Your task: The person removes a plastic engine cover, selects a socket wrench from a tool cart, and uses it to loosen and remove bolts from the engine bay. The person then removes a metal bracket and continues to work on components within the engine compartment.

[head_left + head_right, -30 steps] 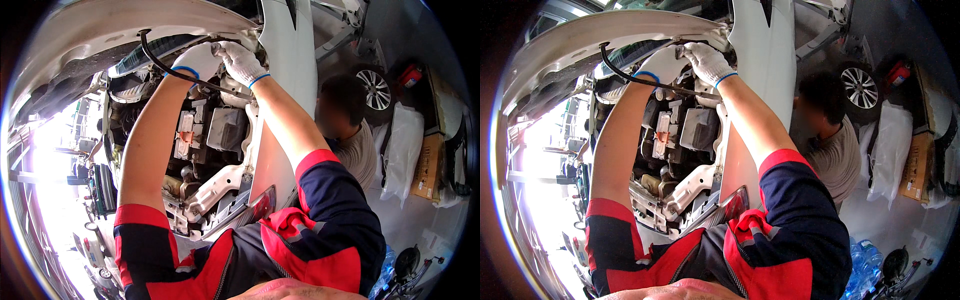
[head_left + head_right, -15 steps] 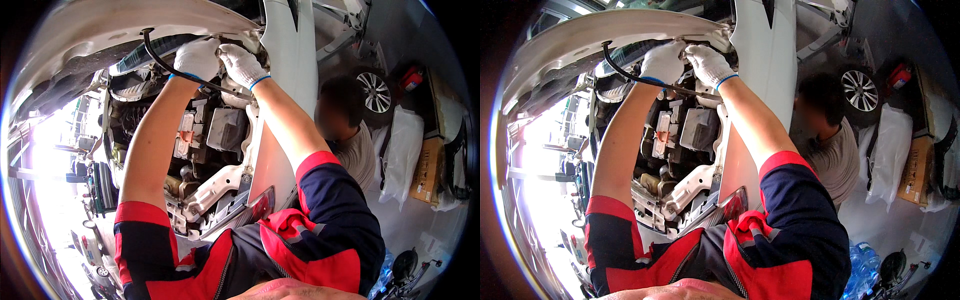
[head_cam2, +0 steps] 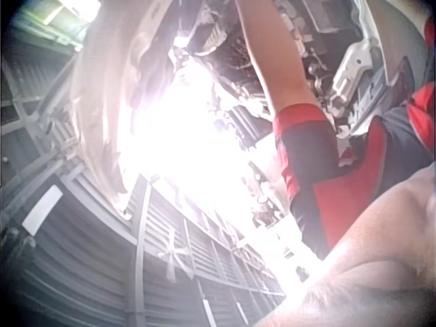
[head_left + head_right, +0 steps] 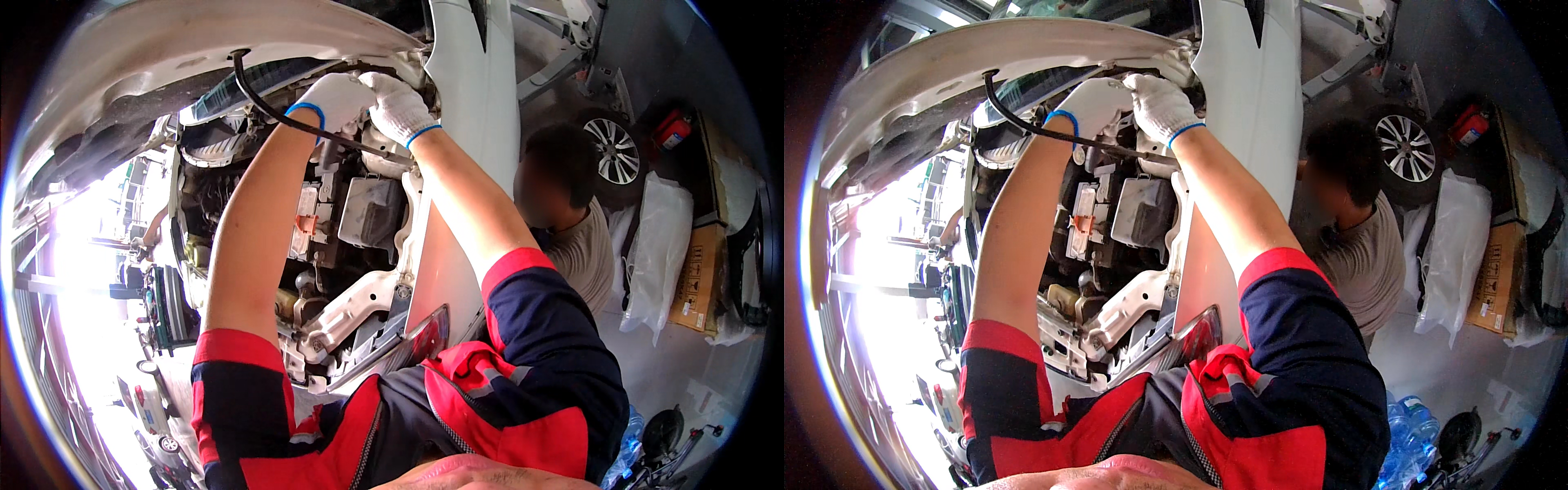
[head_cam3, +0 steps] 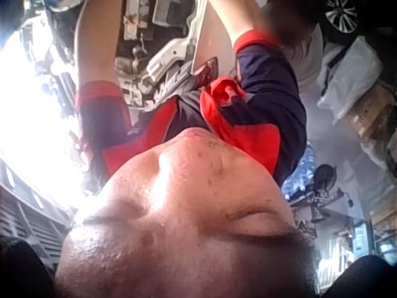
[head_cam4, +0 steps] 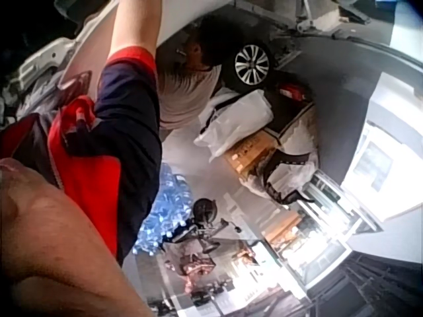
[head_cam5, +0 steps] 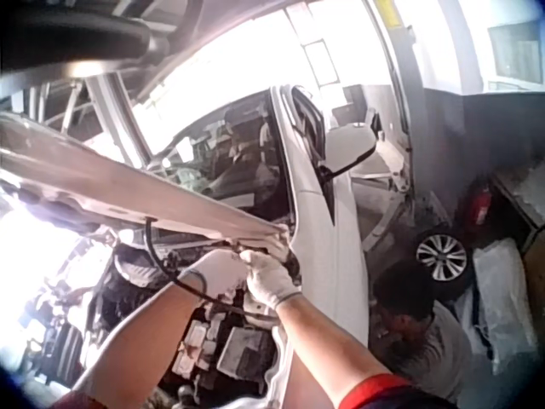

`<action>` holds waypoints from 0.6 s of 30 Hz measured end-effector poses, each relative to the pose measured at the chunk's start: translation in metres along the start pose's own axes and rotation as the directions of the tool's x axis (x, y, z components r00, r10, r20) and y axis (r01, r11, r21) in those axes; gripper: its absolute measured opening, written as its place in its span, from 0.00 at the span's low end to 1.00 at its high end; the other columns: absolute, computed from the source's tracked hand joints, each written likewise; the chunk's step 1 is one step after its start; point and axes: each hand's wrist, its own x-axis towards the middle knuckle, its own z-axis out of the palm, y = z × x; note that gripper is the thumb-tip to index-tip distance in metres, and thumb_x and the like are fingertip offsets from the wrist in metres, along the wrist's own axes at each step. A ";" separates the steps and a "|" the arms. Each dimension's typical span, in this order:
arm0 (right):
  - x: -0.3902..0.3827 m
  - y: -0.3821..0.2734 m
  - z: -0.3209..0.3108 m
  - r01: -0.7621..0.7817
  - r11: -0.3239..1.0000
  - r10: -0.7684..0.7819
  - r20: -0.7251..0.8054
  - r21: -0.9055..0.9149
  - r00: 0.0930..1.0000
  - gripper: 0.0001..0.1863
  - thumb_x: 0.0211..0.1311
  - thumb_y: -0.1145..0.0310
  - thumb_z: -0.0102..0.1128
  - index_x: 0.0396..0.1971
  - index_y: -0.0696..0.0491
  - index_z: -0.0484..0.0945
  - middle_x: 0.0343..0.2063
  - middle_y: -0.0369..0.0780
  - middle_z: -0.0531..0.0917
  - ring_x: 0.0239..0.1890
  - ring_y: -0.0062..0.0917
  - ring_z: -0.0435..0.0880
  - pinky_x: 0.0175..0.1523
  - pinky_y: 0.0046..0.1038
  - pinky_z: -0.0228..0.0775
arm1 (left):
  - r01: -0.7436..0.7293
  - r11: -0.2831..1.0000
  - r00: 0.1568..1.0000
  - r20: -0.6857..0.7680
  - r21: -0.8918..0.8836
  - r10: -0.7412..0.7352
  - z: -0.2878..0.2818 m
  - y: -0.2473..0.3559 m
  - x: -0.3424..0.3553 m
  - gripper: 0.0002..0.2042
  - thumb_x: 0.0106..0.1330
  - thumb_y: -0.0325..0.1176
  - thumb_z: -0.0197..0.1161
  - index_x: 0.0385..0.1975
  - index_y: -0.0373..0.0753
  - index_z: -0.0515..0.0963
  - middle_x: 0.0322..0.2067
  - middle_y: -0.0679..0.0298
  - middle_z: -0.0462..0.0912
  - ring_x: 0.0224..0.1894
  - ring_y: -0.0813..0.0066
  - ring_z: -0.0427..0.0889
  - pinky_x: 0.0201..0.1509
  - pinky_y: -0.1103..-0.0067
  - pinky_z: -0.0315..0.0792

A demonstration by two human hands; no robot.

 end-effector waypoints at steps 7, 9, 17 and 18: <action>0.000 0.003 -0.007 0.038 0.998 -0.037 0.025 -0.044 0.999 0.11 0.74 0.64 0.52 0.46 0.51 0.80 0.37 0.48 0.86 0.42 0.46 0.86 0.46 0.47 0.79 | -0.002 0.871 0.823 -0.494 0.492 0.281 0.012 -0.006 0.002 0.11 0.67 0.33 0.55 0.42 0.39 0.83 0.33 0.49 0.87 0.35 0.51 0.87 0.42 0.59 0.80; 0.005 -0.002 -0.003 0.058 0.995 -0.050 0.101 -0.081 0.994 0.10 0.73 0.64 0.53 0.46 0.51 0.80 0.37 0.48 0.86 0.42 0.45 0.87 0.46 0.46 0.79 | 0.169 0.695 0.981 0.050 -0.699 -0.189 0.002 -0.001 -0.012 0.11 0.67 0.39 0.64 0.34 0.36 0.80 0.22 0.60 0.77 0.22 0.68 0.77 0.25 0.64 0.74; 0.002 0.027 0.003 -0.013 0.996 0.021 0.090 -0.085 0.996 0.12 0.72 0.64 0.54 0.47 0.51 0.81 0.42 0.46 0.86 0.49 0.45 0.85 0.53 0.46 0.78 | -0.058 0.689 0.909 -0.247 0.723 0.336 0.000 0.020 -0.013 0.17 0.63 0.33 0.57 0.52 0.45 0.82 0.42 0.51 0.88 0.45 0.52 0.87 0.50 0.60 0.80; 0.006 0.017 0.006 0.021 0.993 -0.005 0.134 -0.112 0.991 0.12 0.72 0.63 0.55 0.48 0.51 0.81 0.43 0.46 0.86 0.49 0.46 0.85 0.53 0.46 0.78 | 0.081 0.907 0.906 -0.411 0.413 0.106 0.005 0.003 -0.007 0.13 0.65 0.33 0.57 0.46 0.42 0.83 0.38 0.50 0.88 0.43 0.53 0.88 0.48 0.61 0.80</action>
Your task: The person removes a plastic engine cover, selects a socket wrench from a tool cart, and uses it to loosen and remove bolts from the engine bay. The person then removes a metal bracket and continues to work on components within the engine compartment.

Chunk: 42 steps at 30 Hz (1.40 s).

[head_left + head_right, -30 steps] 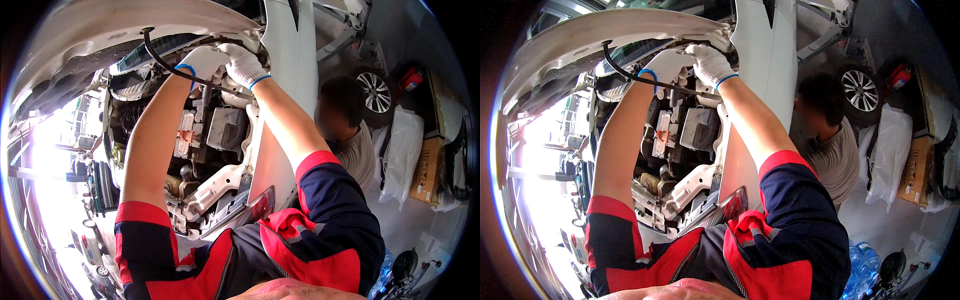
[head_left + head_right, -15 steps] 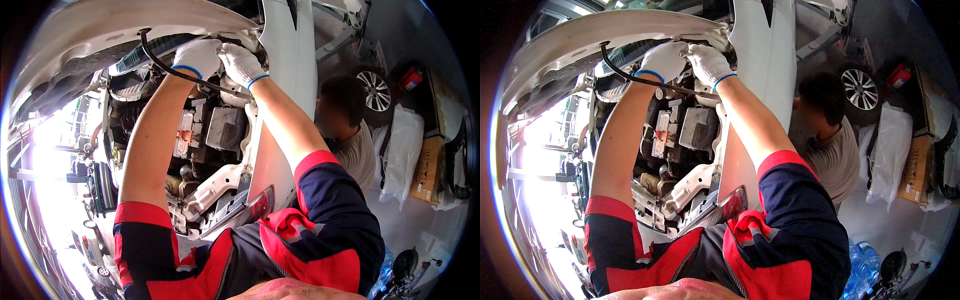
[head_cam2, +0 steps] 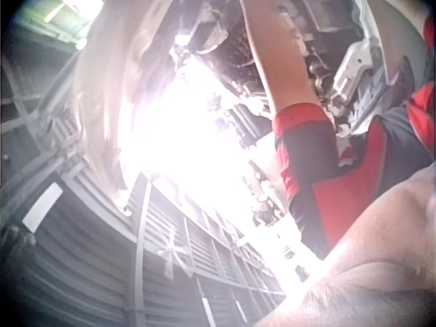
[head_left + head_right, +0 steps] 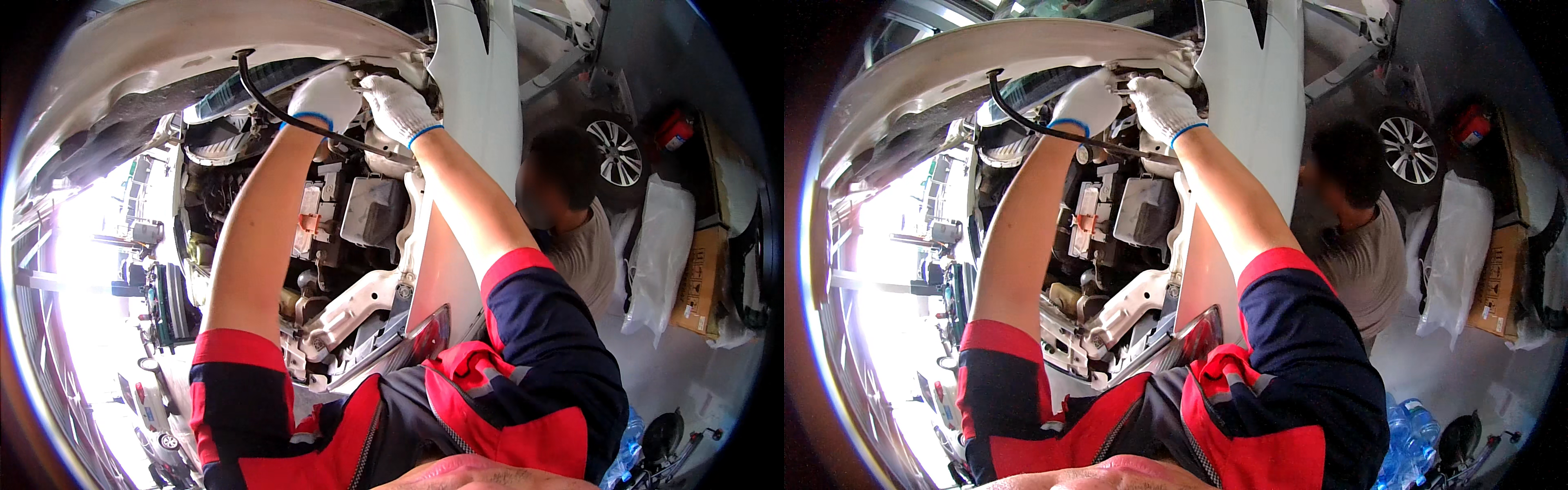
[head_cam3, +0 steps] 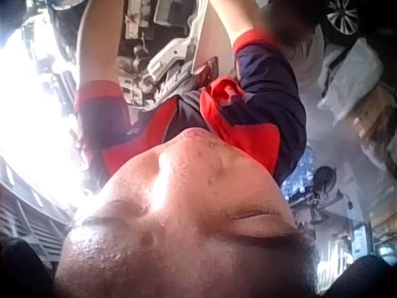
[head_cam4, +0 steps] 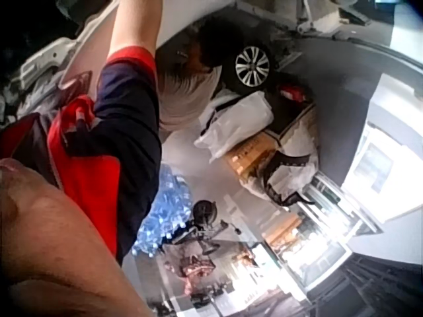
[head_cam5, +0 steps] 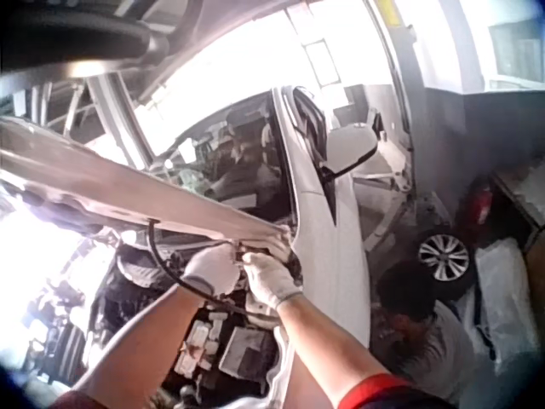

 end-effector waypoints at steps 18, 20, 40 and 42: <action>-0.011 0.001 -0.017 -0.156 0.988 0.157 0.055 -0.022 0.986 0.12 0.72 0.63 0.51 0.48 0.50 0.80 0.44 0.49 0.85 0.51 0.46 0.84 0.54 0.48 0.77 | -0.311 0.934 0.949 0.007 0.175 0.315 0.002 0.009 0.001 0.15 0.62 0.37 0.61 0.45 0.36 0.83 0.40 0.47 0.87 0.45 0.50 0.86 0.50 0.60 0.79; -0.005 -0.010 -0.015 -0.134 0.991 0.136 0.069 -0.026 0.988 0.13 0.73 0.63 0.51 0.49 0.50 0.80 0.44 0.49 0.85 0.52 0.46 0.84 0.55 0.48 0.77 | -0.490 0.762 0.860 0.092 0.424 0.502 0.005 -0.019 0.010 0.14 0.63 0.33 0.62 0.46 0.38 0.83 0.38 0.51 0.87 0.44 0.54 0.87 0.48 0.63 0.80; 0.003 -0.063 -0.071 0.608 0.775 -0.562 0.252 -0.172 0.788 0.25 0.64 0.72 0.58 0.63 0.49 0.75 0.61 0.47 0.78 0.62 0.36 0.78 0.64 0.35 0.74 | 0.032 0.888 0.999 0.045 -0.459 -0.012 0.039 -0.038 -0.121 0.24 0.64 0.49 0.65 0.53 0.39 0.78 0.45 0.47 0.87 0.50 0.46 0.85 0.55 0.61 0.77; 0.013 -0.127 -0.105 0.631 0.659 -0.334 0.592 -0.409 0.733 0.17 0.66 0.65 0.55 0.52 0.54 0.80 0.46 0.47 0.86 0.49 0.39 0.87 0.53 0.39 0.80 | 0.117 0.864 0.992 0.092 -0.489 -0.083 0.053 -0.051 -0.140 0.24 0.64 0.49 0.65 0.54 0.39 0.77 0.44 0.47 0.86 0.48 0.46 0.85 0.53 0.61 0.78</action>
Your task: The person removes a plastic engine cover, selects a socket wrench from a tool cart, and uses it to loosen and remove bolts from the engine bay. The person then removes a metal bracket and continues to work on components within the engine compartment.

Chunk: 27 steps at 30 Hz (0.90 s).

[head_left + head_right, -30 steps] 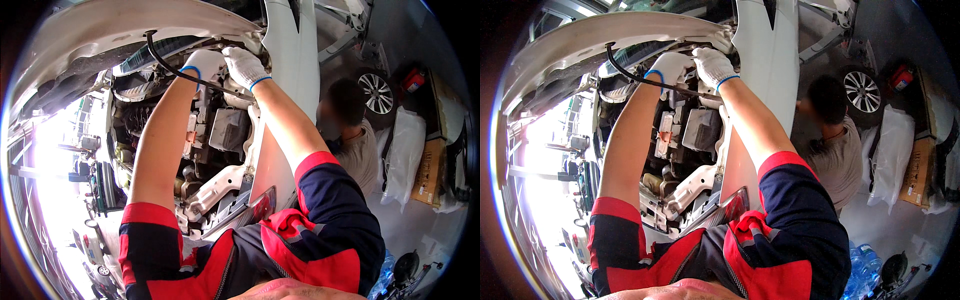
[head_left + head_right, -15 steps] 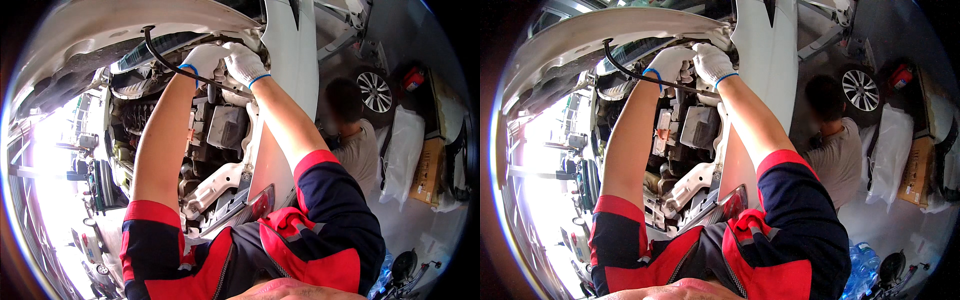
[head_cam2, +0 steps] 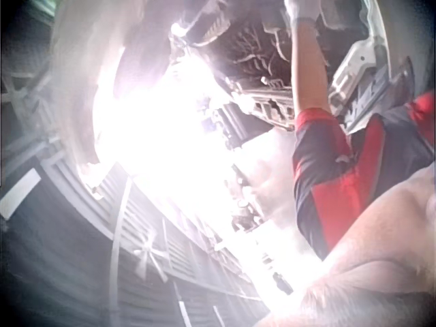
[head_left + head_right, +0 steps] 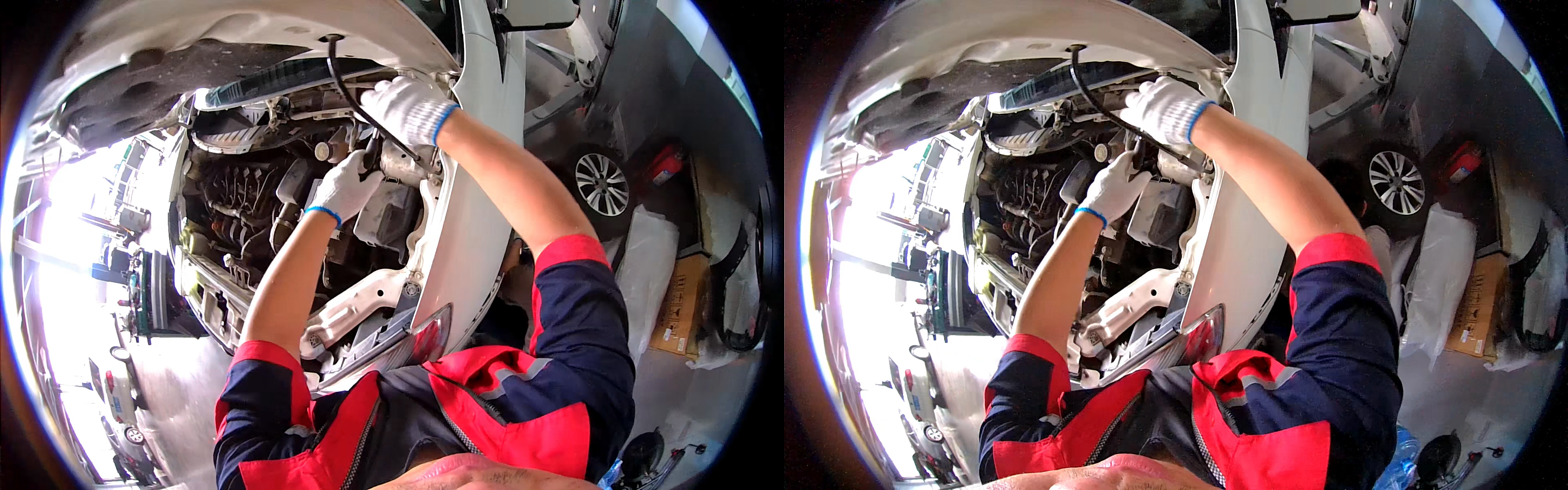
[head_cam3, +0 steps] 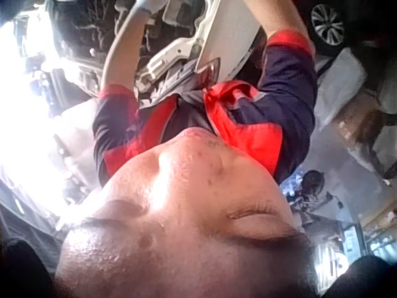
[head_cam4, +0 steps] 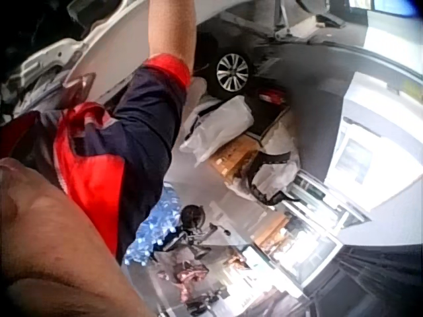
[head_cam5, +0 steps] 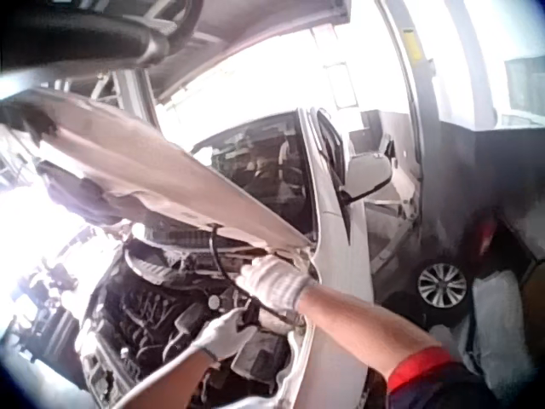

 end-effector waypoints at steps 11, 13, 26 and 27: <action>0.060 0.034 0.046 -0.168 0.982 0.154 0.155 0.083 0.976 0.12 0.60 0.70 0.53 0.34 0.55 0.86 0.39 0.53 0.87 0.42 0.50 0.87 0.47 0.47 0.79 | 0.002 0.995 0.977 -0.211 -0.099 -0.023 0.028 -0.079 -0.114 0.17 0.63 0.40 0.66 0.48 0.36 0.80 0.38 0.50 0.87 0.42 0.47 0.87 0.46 0.62 0.80; 0.053 0.005 0.005 0.243 0.959 -0.177 0.371 -0.142 0.912 0.09 0.60 0.69 0.56 0.33 0.51 0.85 0.39 0.48 0.86 0.43 0.48 0.87 0.48 0.45 0.79 | -0.044 0.997 0.936 -0.351 -0.056 0.021 0.033 -0.109 -0.157 0.16 0.60 0.36 0.67 0.45 0.35 0.80 0.36 0.49 0.85 0.41 0.46 0.85 0.45 0.60 0.79; 0.042 0.010 -0.003 0.260 0.955 -0.181 0.417 -0.140 0.891 0.13 0.61 0.72 0.52 0.41 0.49 0.85 0.43 0.50 0.86 0.49 0.48 0.84 0.55 0.44 0.76 | 0.058 0.997 0.900 -0.434 0.042 -0.034 0.095 -0.148 -0.264 0.22 0.62 0.40 0.67 0.50 0.32 0.78 0.48 0.47 0.81 0.55 0.45 0.78 0.65 0.58 0.69; 0.036 0.015 0.003 0.217 0.965 -0.151 0.364 -0.149 0.919 0.13 0.62 0.71 0.52 0.41 0.48 0.85 0.44 0.49 0.86 0.50 0.48 0.84 0.56 0.44 0.76 | 0.059 0.998 0.900 -0.434 0.034 -0.039 0.095 -0.148 -0.264 0.22 0.62 0.40 0.67 0.50 0.32 0.78 0.48 0.47 0.81 0.55 0.45 0.78 0.65 0.58 0.69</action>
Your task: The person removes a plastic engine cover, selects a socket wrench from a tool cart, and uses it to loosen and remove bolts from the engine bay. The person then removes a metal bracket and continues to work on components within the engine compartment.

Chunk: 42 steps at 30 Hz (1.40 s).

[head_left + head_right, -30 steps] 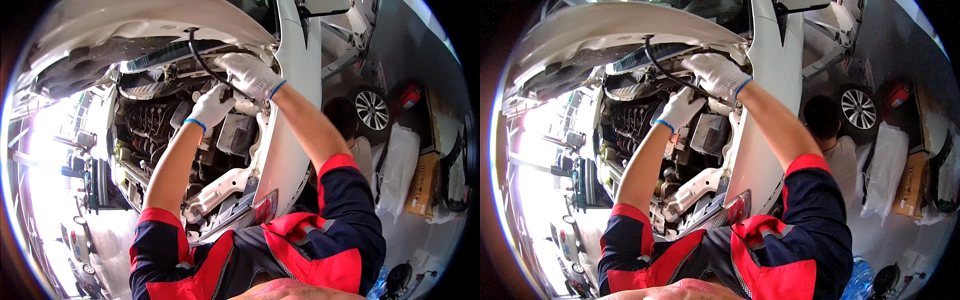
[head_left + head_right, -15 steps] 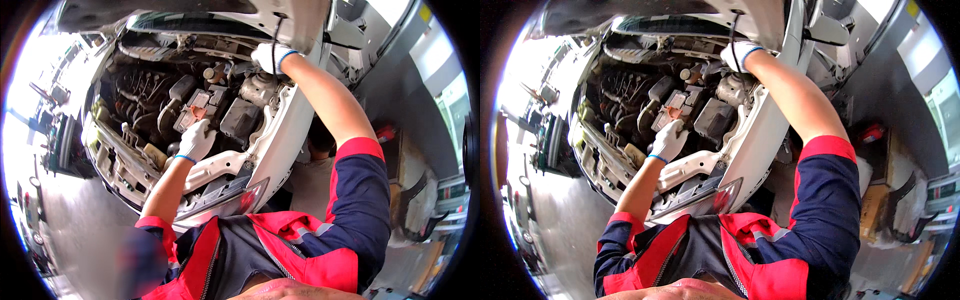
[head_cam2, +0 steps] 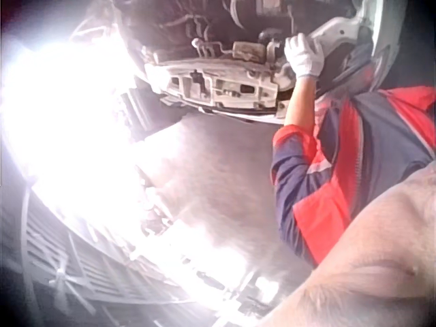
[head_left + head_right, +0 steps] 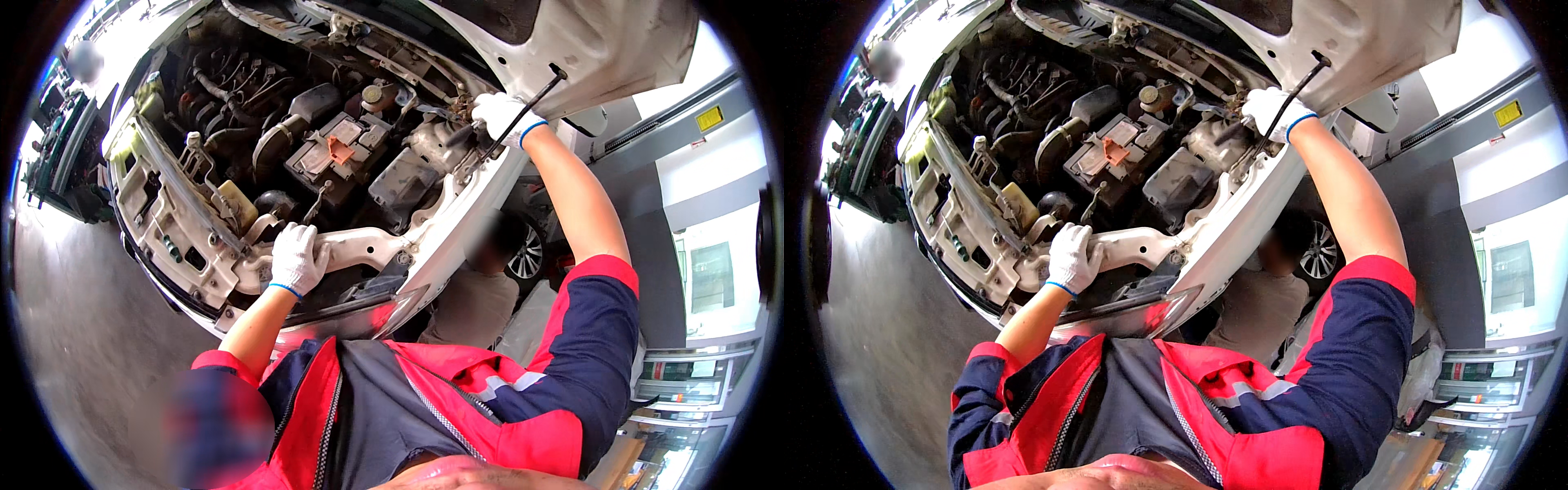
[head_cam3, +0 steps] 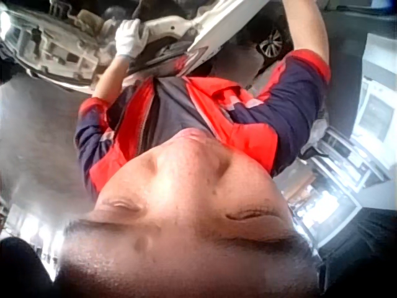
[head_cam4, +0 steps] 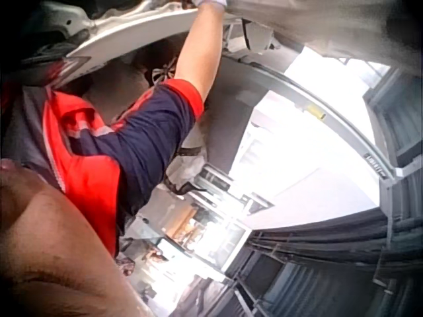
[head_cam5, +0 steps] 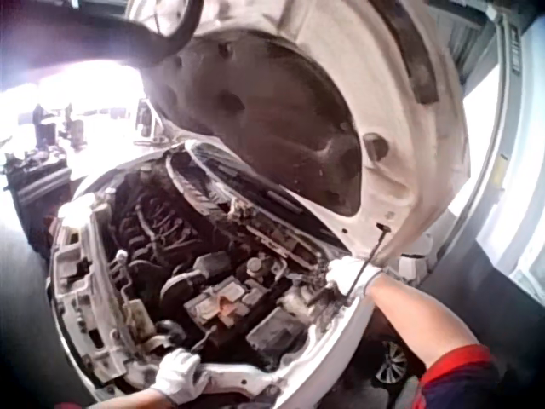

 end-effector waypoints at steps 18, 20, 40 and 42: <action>0.011 0.013 0.003 -0.335 0.904 0.316 0.111 0.265 0.942 0.18 0.66 0.60 0.53 0.47 0.57 0.79 0.49 0.57 0.83 0.54 0.54 0.81 0.58 0.48 0.73 | 0.037 0.998 0.999 -0.017 -0.050 -0.038 0.009 -0.005 0.000 0.18 0.63 0.41 0.67 0.45 0.34 0.80 0.41 0.50 0.82 0.46 0.48 0.81 0.53 0.59 0.74; 0.001 0.001 -0.003 0.048 0.999 -0.050 0.177 0.014 0.983 0.18 0.65 0.61 0.54 0.48 0.56 0.79 0.50 0.57 0.82 0.55 0.52 0.81 0.58 0.48 0.72 | 0.046 0.998 0.999 -0.001 -0.053 -0.046 0.008 -0.005 -0.001 0.18 0.62 0.41 0.66 0.45 0.34 0.80 0.41 0.50 0.82 0.46 0.48 0.81 0.53 0.59 0.74; 0.007 0.004 -0.003 -0.039 0.977 0.006 0.158 0.210 0.987 0.12 0.59 0.73 0.53 0.39 0.54 0.83 0.45 0.49 0.85 0.51 0.47 0.83 0.57 0.42 0.75 | 0.040 0.998 0.999 -0.012 -0.048 -0.040 0.008 -0.005 0.000 0.17 0.62 0.41 0.66 0.44 0.34 0.80 0.39 0.50 0.82 0.45 0.48 0.81 0.52 0.59 0.75; -0.001 -0.005 -0.003 0.083 0.996 -0.086 0.062 0.041 0.994 0.12 0.61 0.70 0.53 0.38 0.53 0.86 0.42 0.51 0.87 0.48 0.49 0.85 0.54 0.44 0.77 | 0.034 0.999 0.999 -0.019 -0.036 -0.035 0.007 -0.004 -0.001 0.17 0.62 0.40 0.66 0.43 0.34 0.80 0.39 0.50 0.82 0.44 0.48 0.81 0.51 0.59 0.75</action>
